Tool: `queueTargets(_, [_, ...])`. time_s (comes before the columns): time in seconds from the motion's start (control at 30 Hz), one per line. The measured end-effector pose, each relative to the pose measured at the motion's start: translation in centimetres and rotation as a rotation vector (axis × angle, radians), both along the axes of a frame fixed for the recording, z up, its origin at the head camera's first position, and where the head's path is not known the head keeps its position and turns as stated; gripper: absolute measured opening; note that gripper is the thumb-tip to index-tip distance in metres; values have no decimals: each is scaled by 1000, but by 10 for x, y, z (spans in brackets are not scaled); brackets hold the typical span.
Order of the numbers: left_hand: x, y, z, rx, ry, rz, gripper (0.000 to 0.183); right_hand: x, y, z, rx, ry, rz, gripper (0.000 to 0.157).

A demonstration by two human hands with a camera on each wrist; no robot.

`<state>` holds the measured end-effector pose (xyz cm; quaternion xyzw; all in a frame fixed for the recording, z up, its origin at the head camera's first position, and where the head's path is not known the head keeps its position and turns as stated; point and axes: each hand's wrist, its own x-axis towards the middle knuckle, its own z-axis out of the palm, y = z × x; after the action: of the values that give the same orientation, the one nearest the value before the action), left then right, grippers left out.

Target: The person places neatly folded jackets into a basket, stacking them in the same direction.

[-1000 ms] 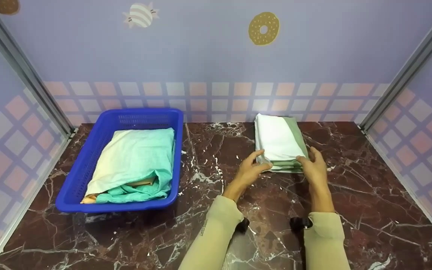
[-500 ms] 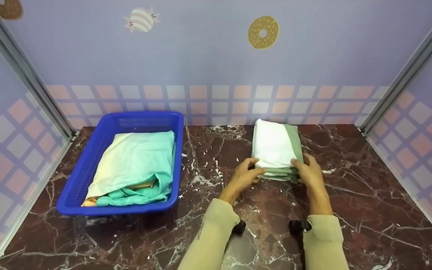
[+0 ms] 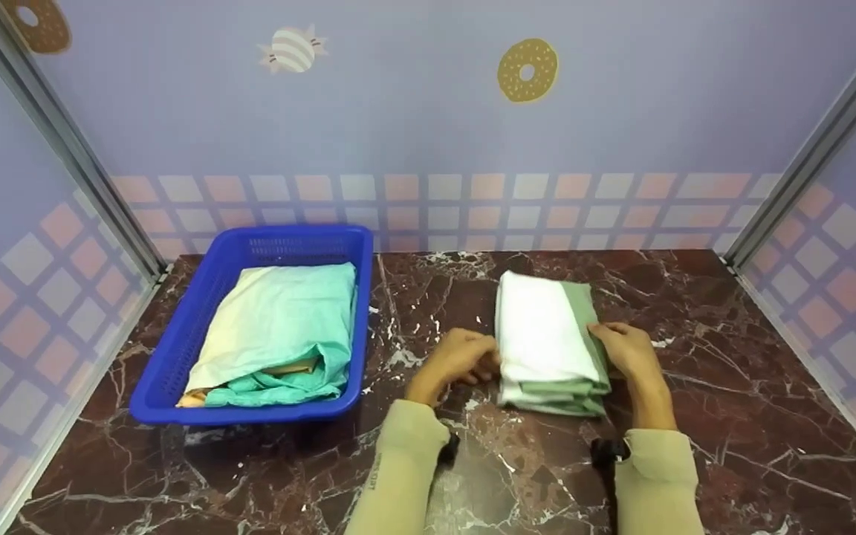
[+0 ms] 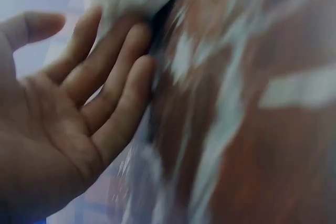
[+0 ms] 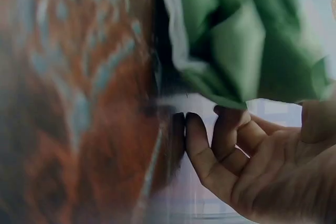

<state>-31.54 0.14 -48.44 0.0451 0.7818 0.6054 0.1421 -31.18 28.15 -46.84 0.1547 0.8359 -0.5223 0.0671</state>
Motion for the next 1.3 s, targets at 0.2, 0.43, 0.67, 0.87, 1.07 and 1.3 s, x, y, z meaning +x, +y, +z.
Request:
queueTargets(0.2, [-1, -7, -1, -39, 113, 98, 24, -1, -4, 1, 5, 44, 26, 76])
queueTargets(0.43, [-3, 0, -10, 137, 104, 69, 62, -4, -11, -5, -91, 47, 143, 76])
queueTargets(0.67, [-4, -6, -11, 144, 95, 44, 70, -5, -15, -10, -189, 103, 238, 77])
queueTargets(0.87, [-4, -14, -11, 47, 166, 64, 70, -4, -19, -11, -287, 124, 335, 80])
queueTargets(1.07, [-2, -16, -10, 59, 214, 99, 68, -4, -20, -12, -275, 134, 389, 74])
queueTargets(1.3, [-2, -18, -4, 37, 256, 115, 69, -4, -21, -12, -294, 131, 414, 70])
